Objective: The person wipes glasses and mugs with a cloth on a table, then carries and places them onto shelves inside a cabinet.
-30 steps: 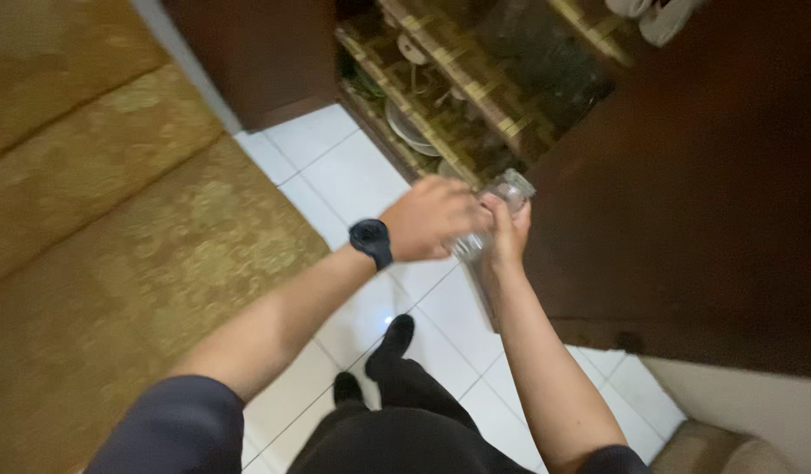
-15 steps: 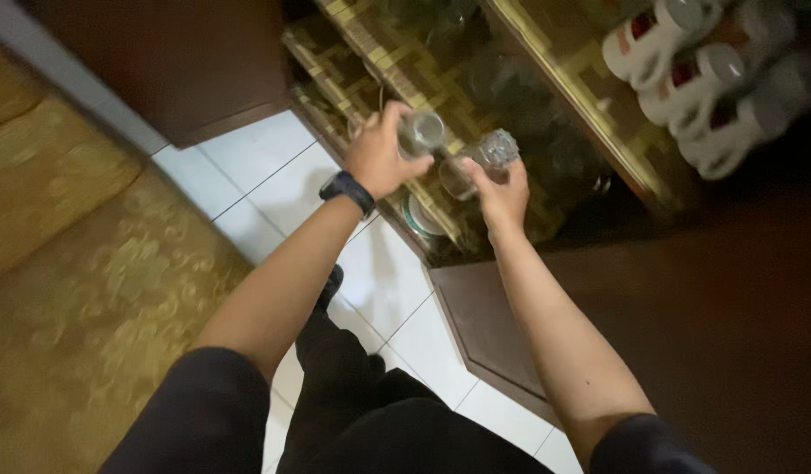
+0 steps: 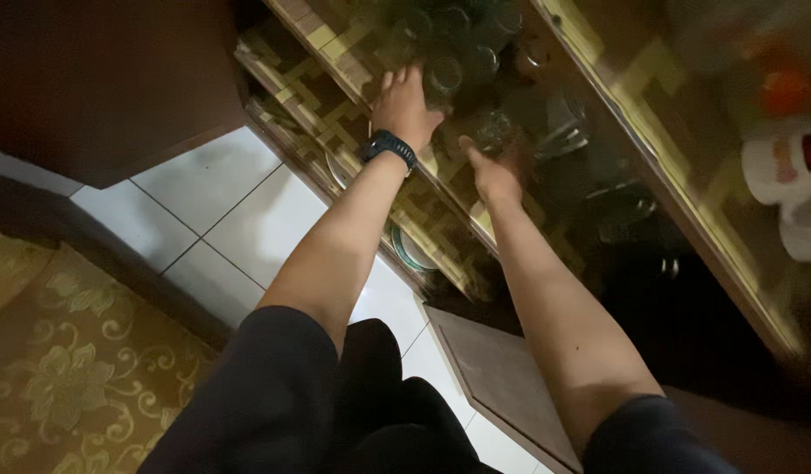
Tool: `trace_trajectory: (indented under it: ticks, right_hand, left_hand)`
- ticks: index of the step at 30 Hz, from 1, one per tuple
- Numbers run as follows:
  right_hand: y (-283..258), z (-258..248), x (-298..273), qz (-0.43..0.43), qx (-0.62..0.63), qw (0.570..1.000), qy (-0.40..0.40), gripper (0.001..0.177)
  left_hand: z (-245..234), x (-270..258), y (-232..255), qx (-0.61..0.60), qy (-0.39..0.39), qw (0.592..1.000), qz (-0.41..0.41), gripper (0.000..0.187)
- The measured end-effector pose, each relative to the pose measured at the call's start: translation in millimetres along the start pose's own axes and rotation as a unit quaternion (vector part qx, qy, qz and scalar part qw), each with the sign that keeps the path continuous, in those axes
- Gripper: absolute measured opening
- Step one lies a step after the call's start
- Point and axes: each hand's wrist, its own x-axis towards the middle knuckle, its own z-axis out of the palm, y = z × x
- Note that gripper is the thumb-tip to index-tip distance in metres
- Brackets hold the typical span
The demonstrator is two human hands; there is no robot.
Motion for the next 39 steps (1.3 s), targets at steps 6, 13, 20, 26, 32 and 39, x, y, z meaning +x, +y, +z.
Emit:
trace_trajectory:
  ticks: [6, 13, 20, 26, 32, 39]
  right_hand:
    - [6, 34, 26, -0.085, 0.155, 0.983, 0.045, 0.102]
    - [23, 70, 50, -0.075, 0.08, 0.991, 0.076, 0.102]
    - [-5, 43, 4, -0.038, 0.068, 0.995, 0.067, 0.097]
    - [-45, -27, -97, 0.119, 0.305, 0.945, 0.016, 0.072]
    - [-22, -90, -128, 0.202, 0.58, 0.784, -0.089, 0.05]
    - [34, -193, -198, 0.183, 0.676, 0.708, -0.091, 0.047]
  left_hand:
    - [-4, 18, 4, 0.039, -0.068, 0.997, -0.018, 0.096]
    - [23, 25, -9, 0.084, -0.047, 0.995, 0.018, 0.088]
    - [23, -2, -13, 0.122, -0.097, 0.988, -0.014, 0.072]
    - [2, -80, 5, -0.065, 0.04, 0.997, 0.033, 0.064]
    - [18, -175, 77, -0.186, 0.019, 0.982, 0.011, 0.051]
    - [-9, -350, 198, -0.34, -0.137, 0.911, 0.189, 0.129]
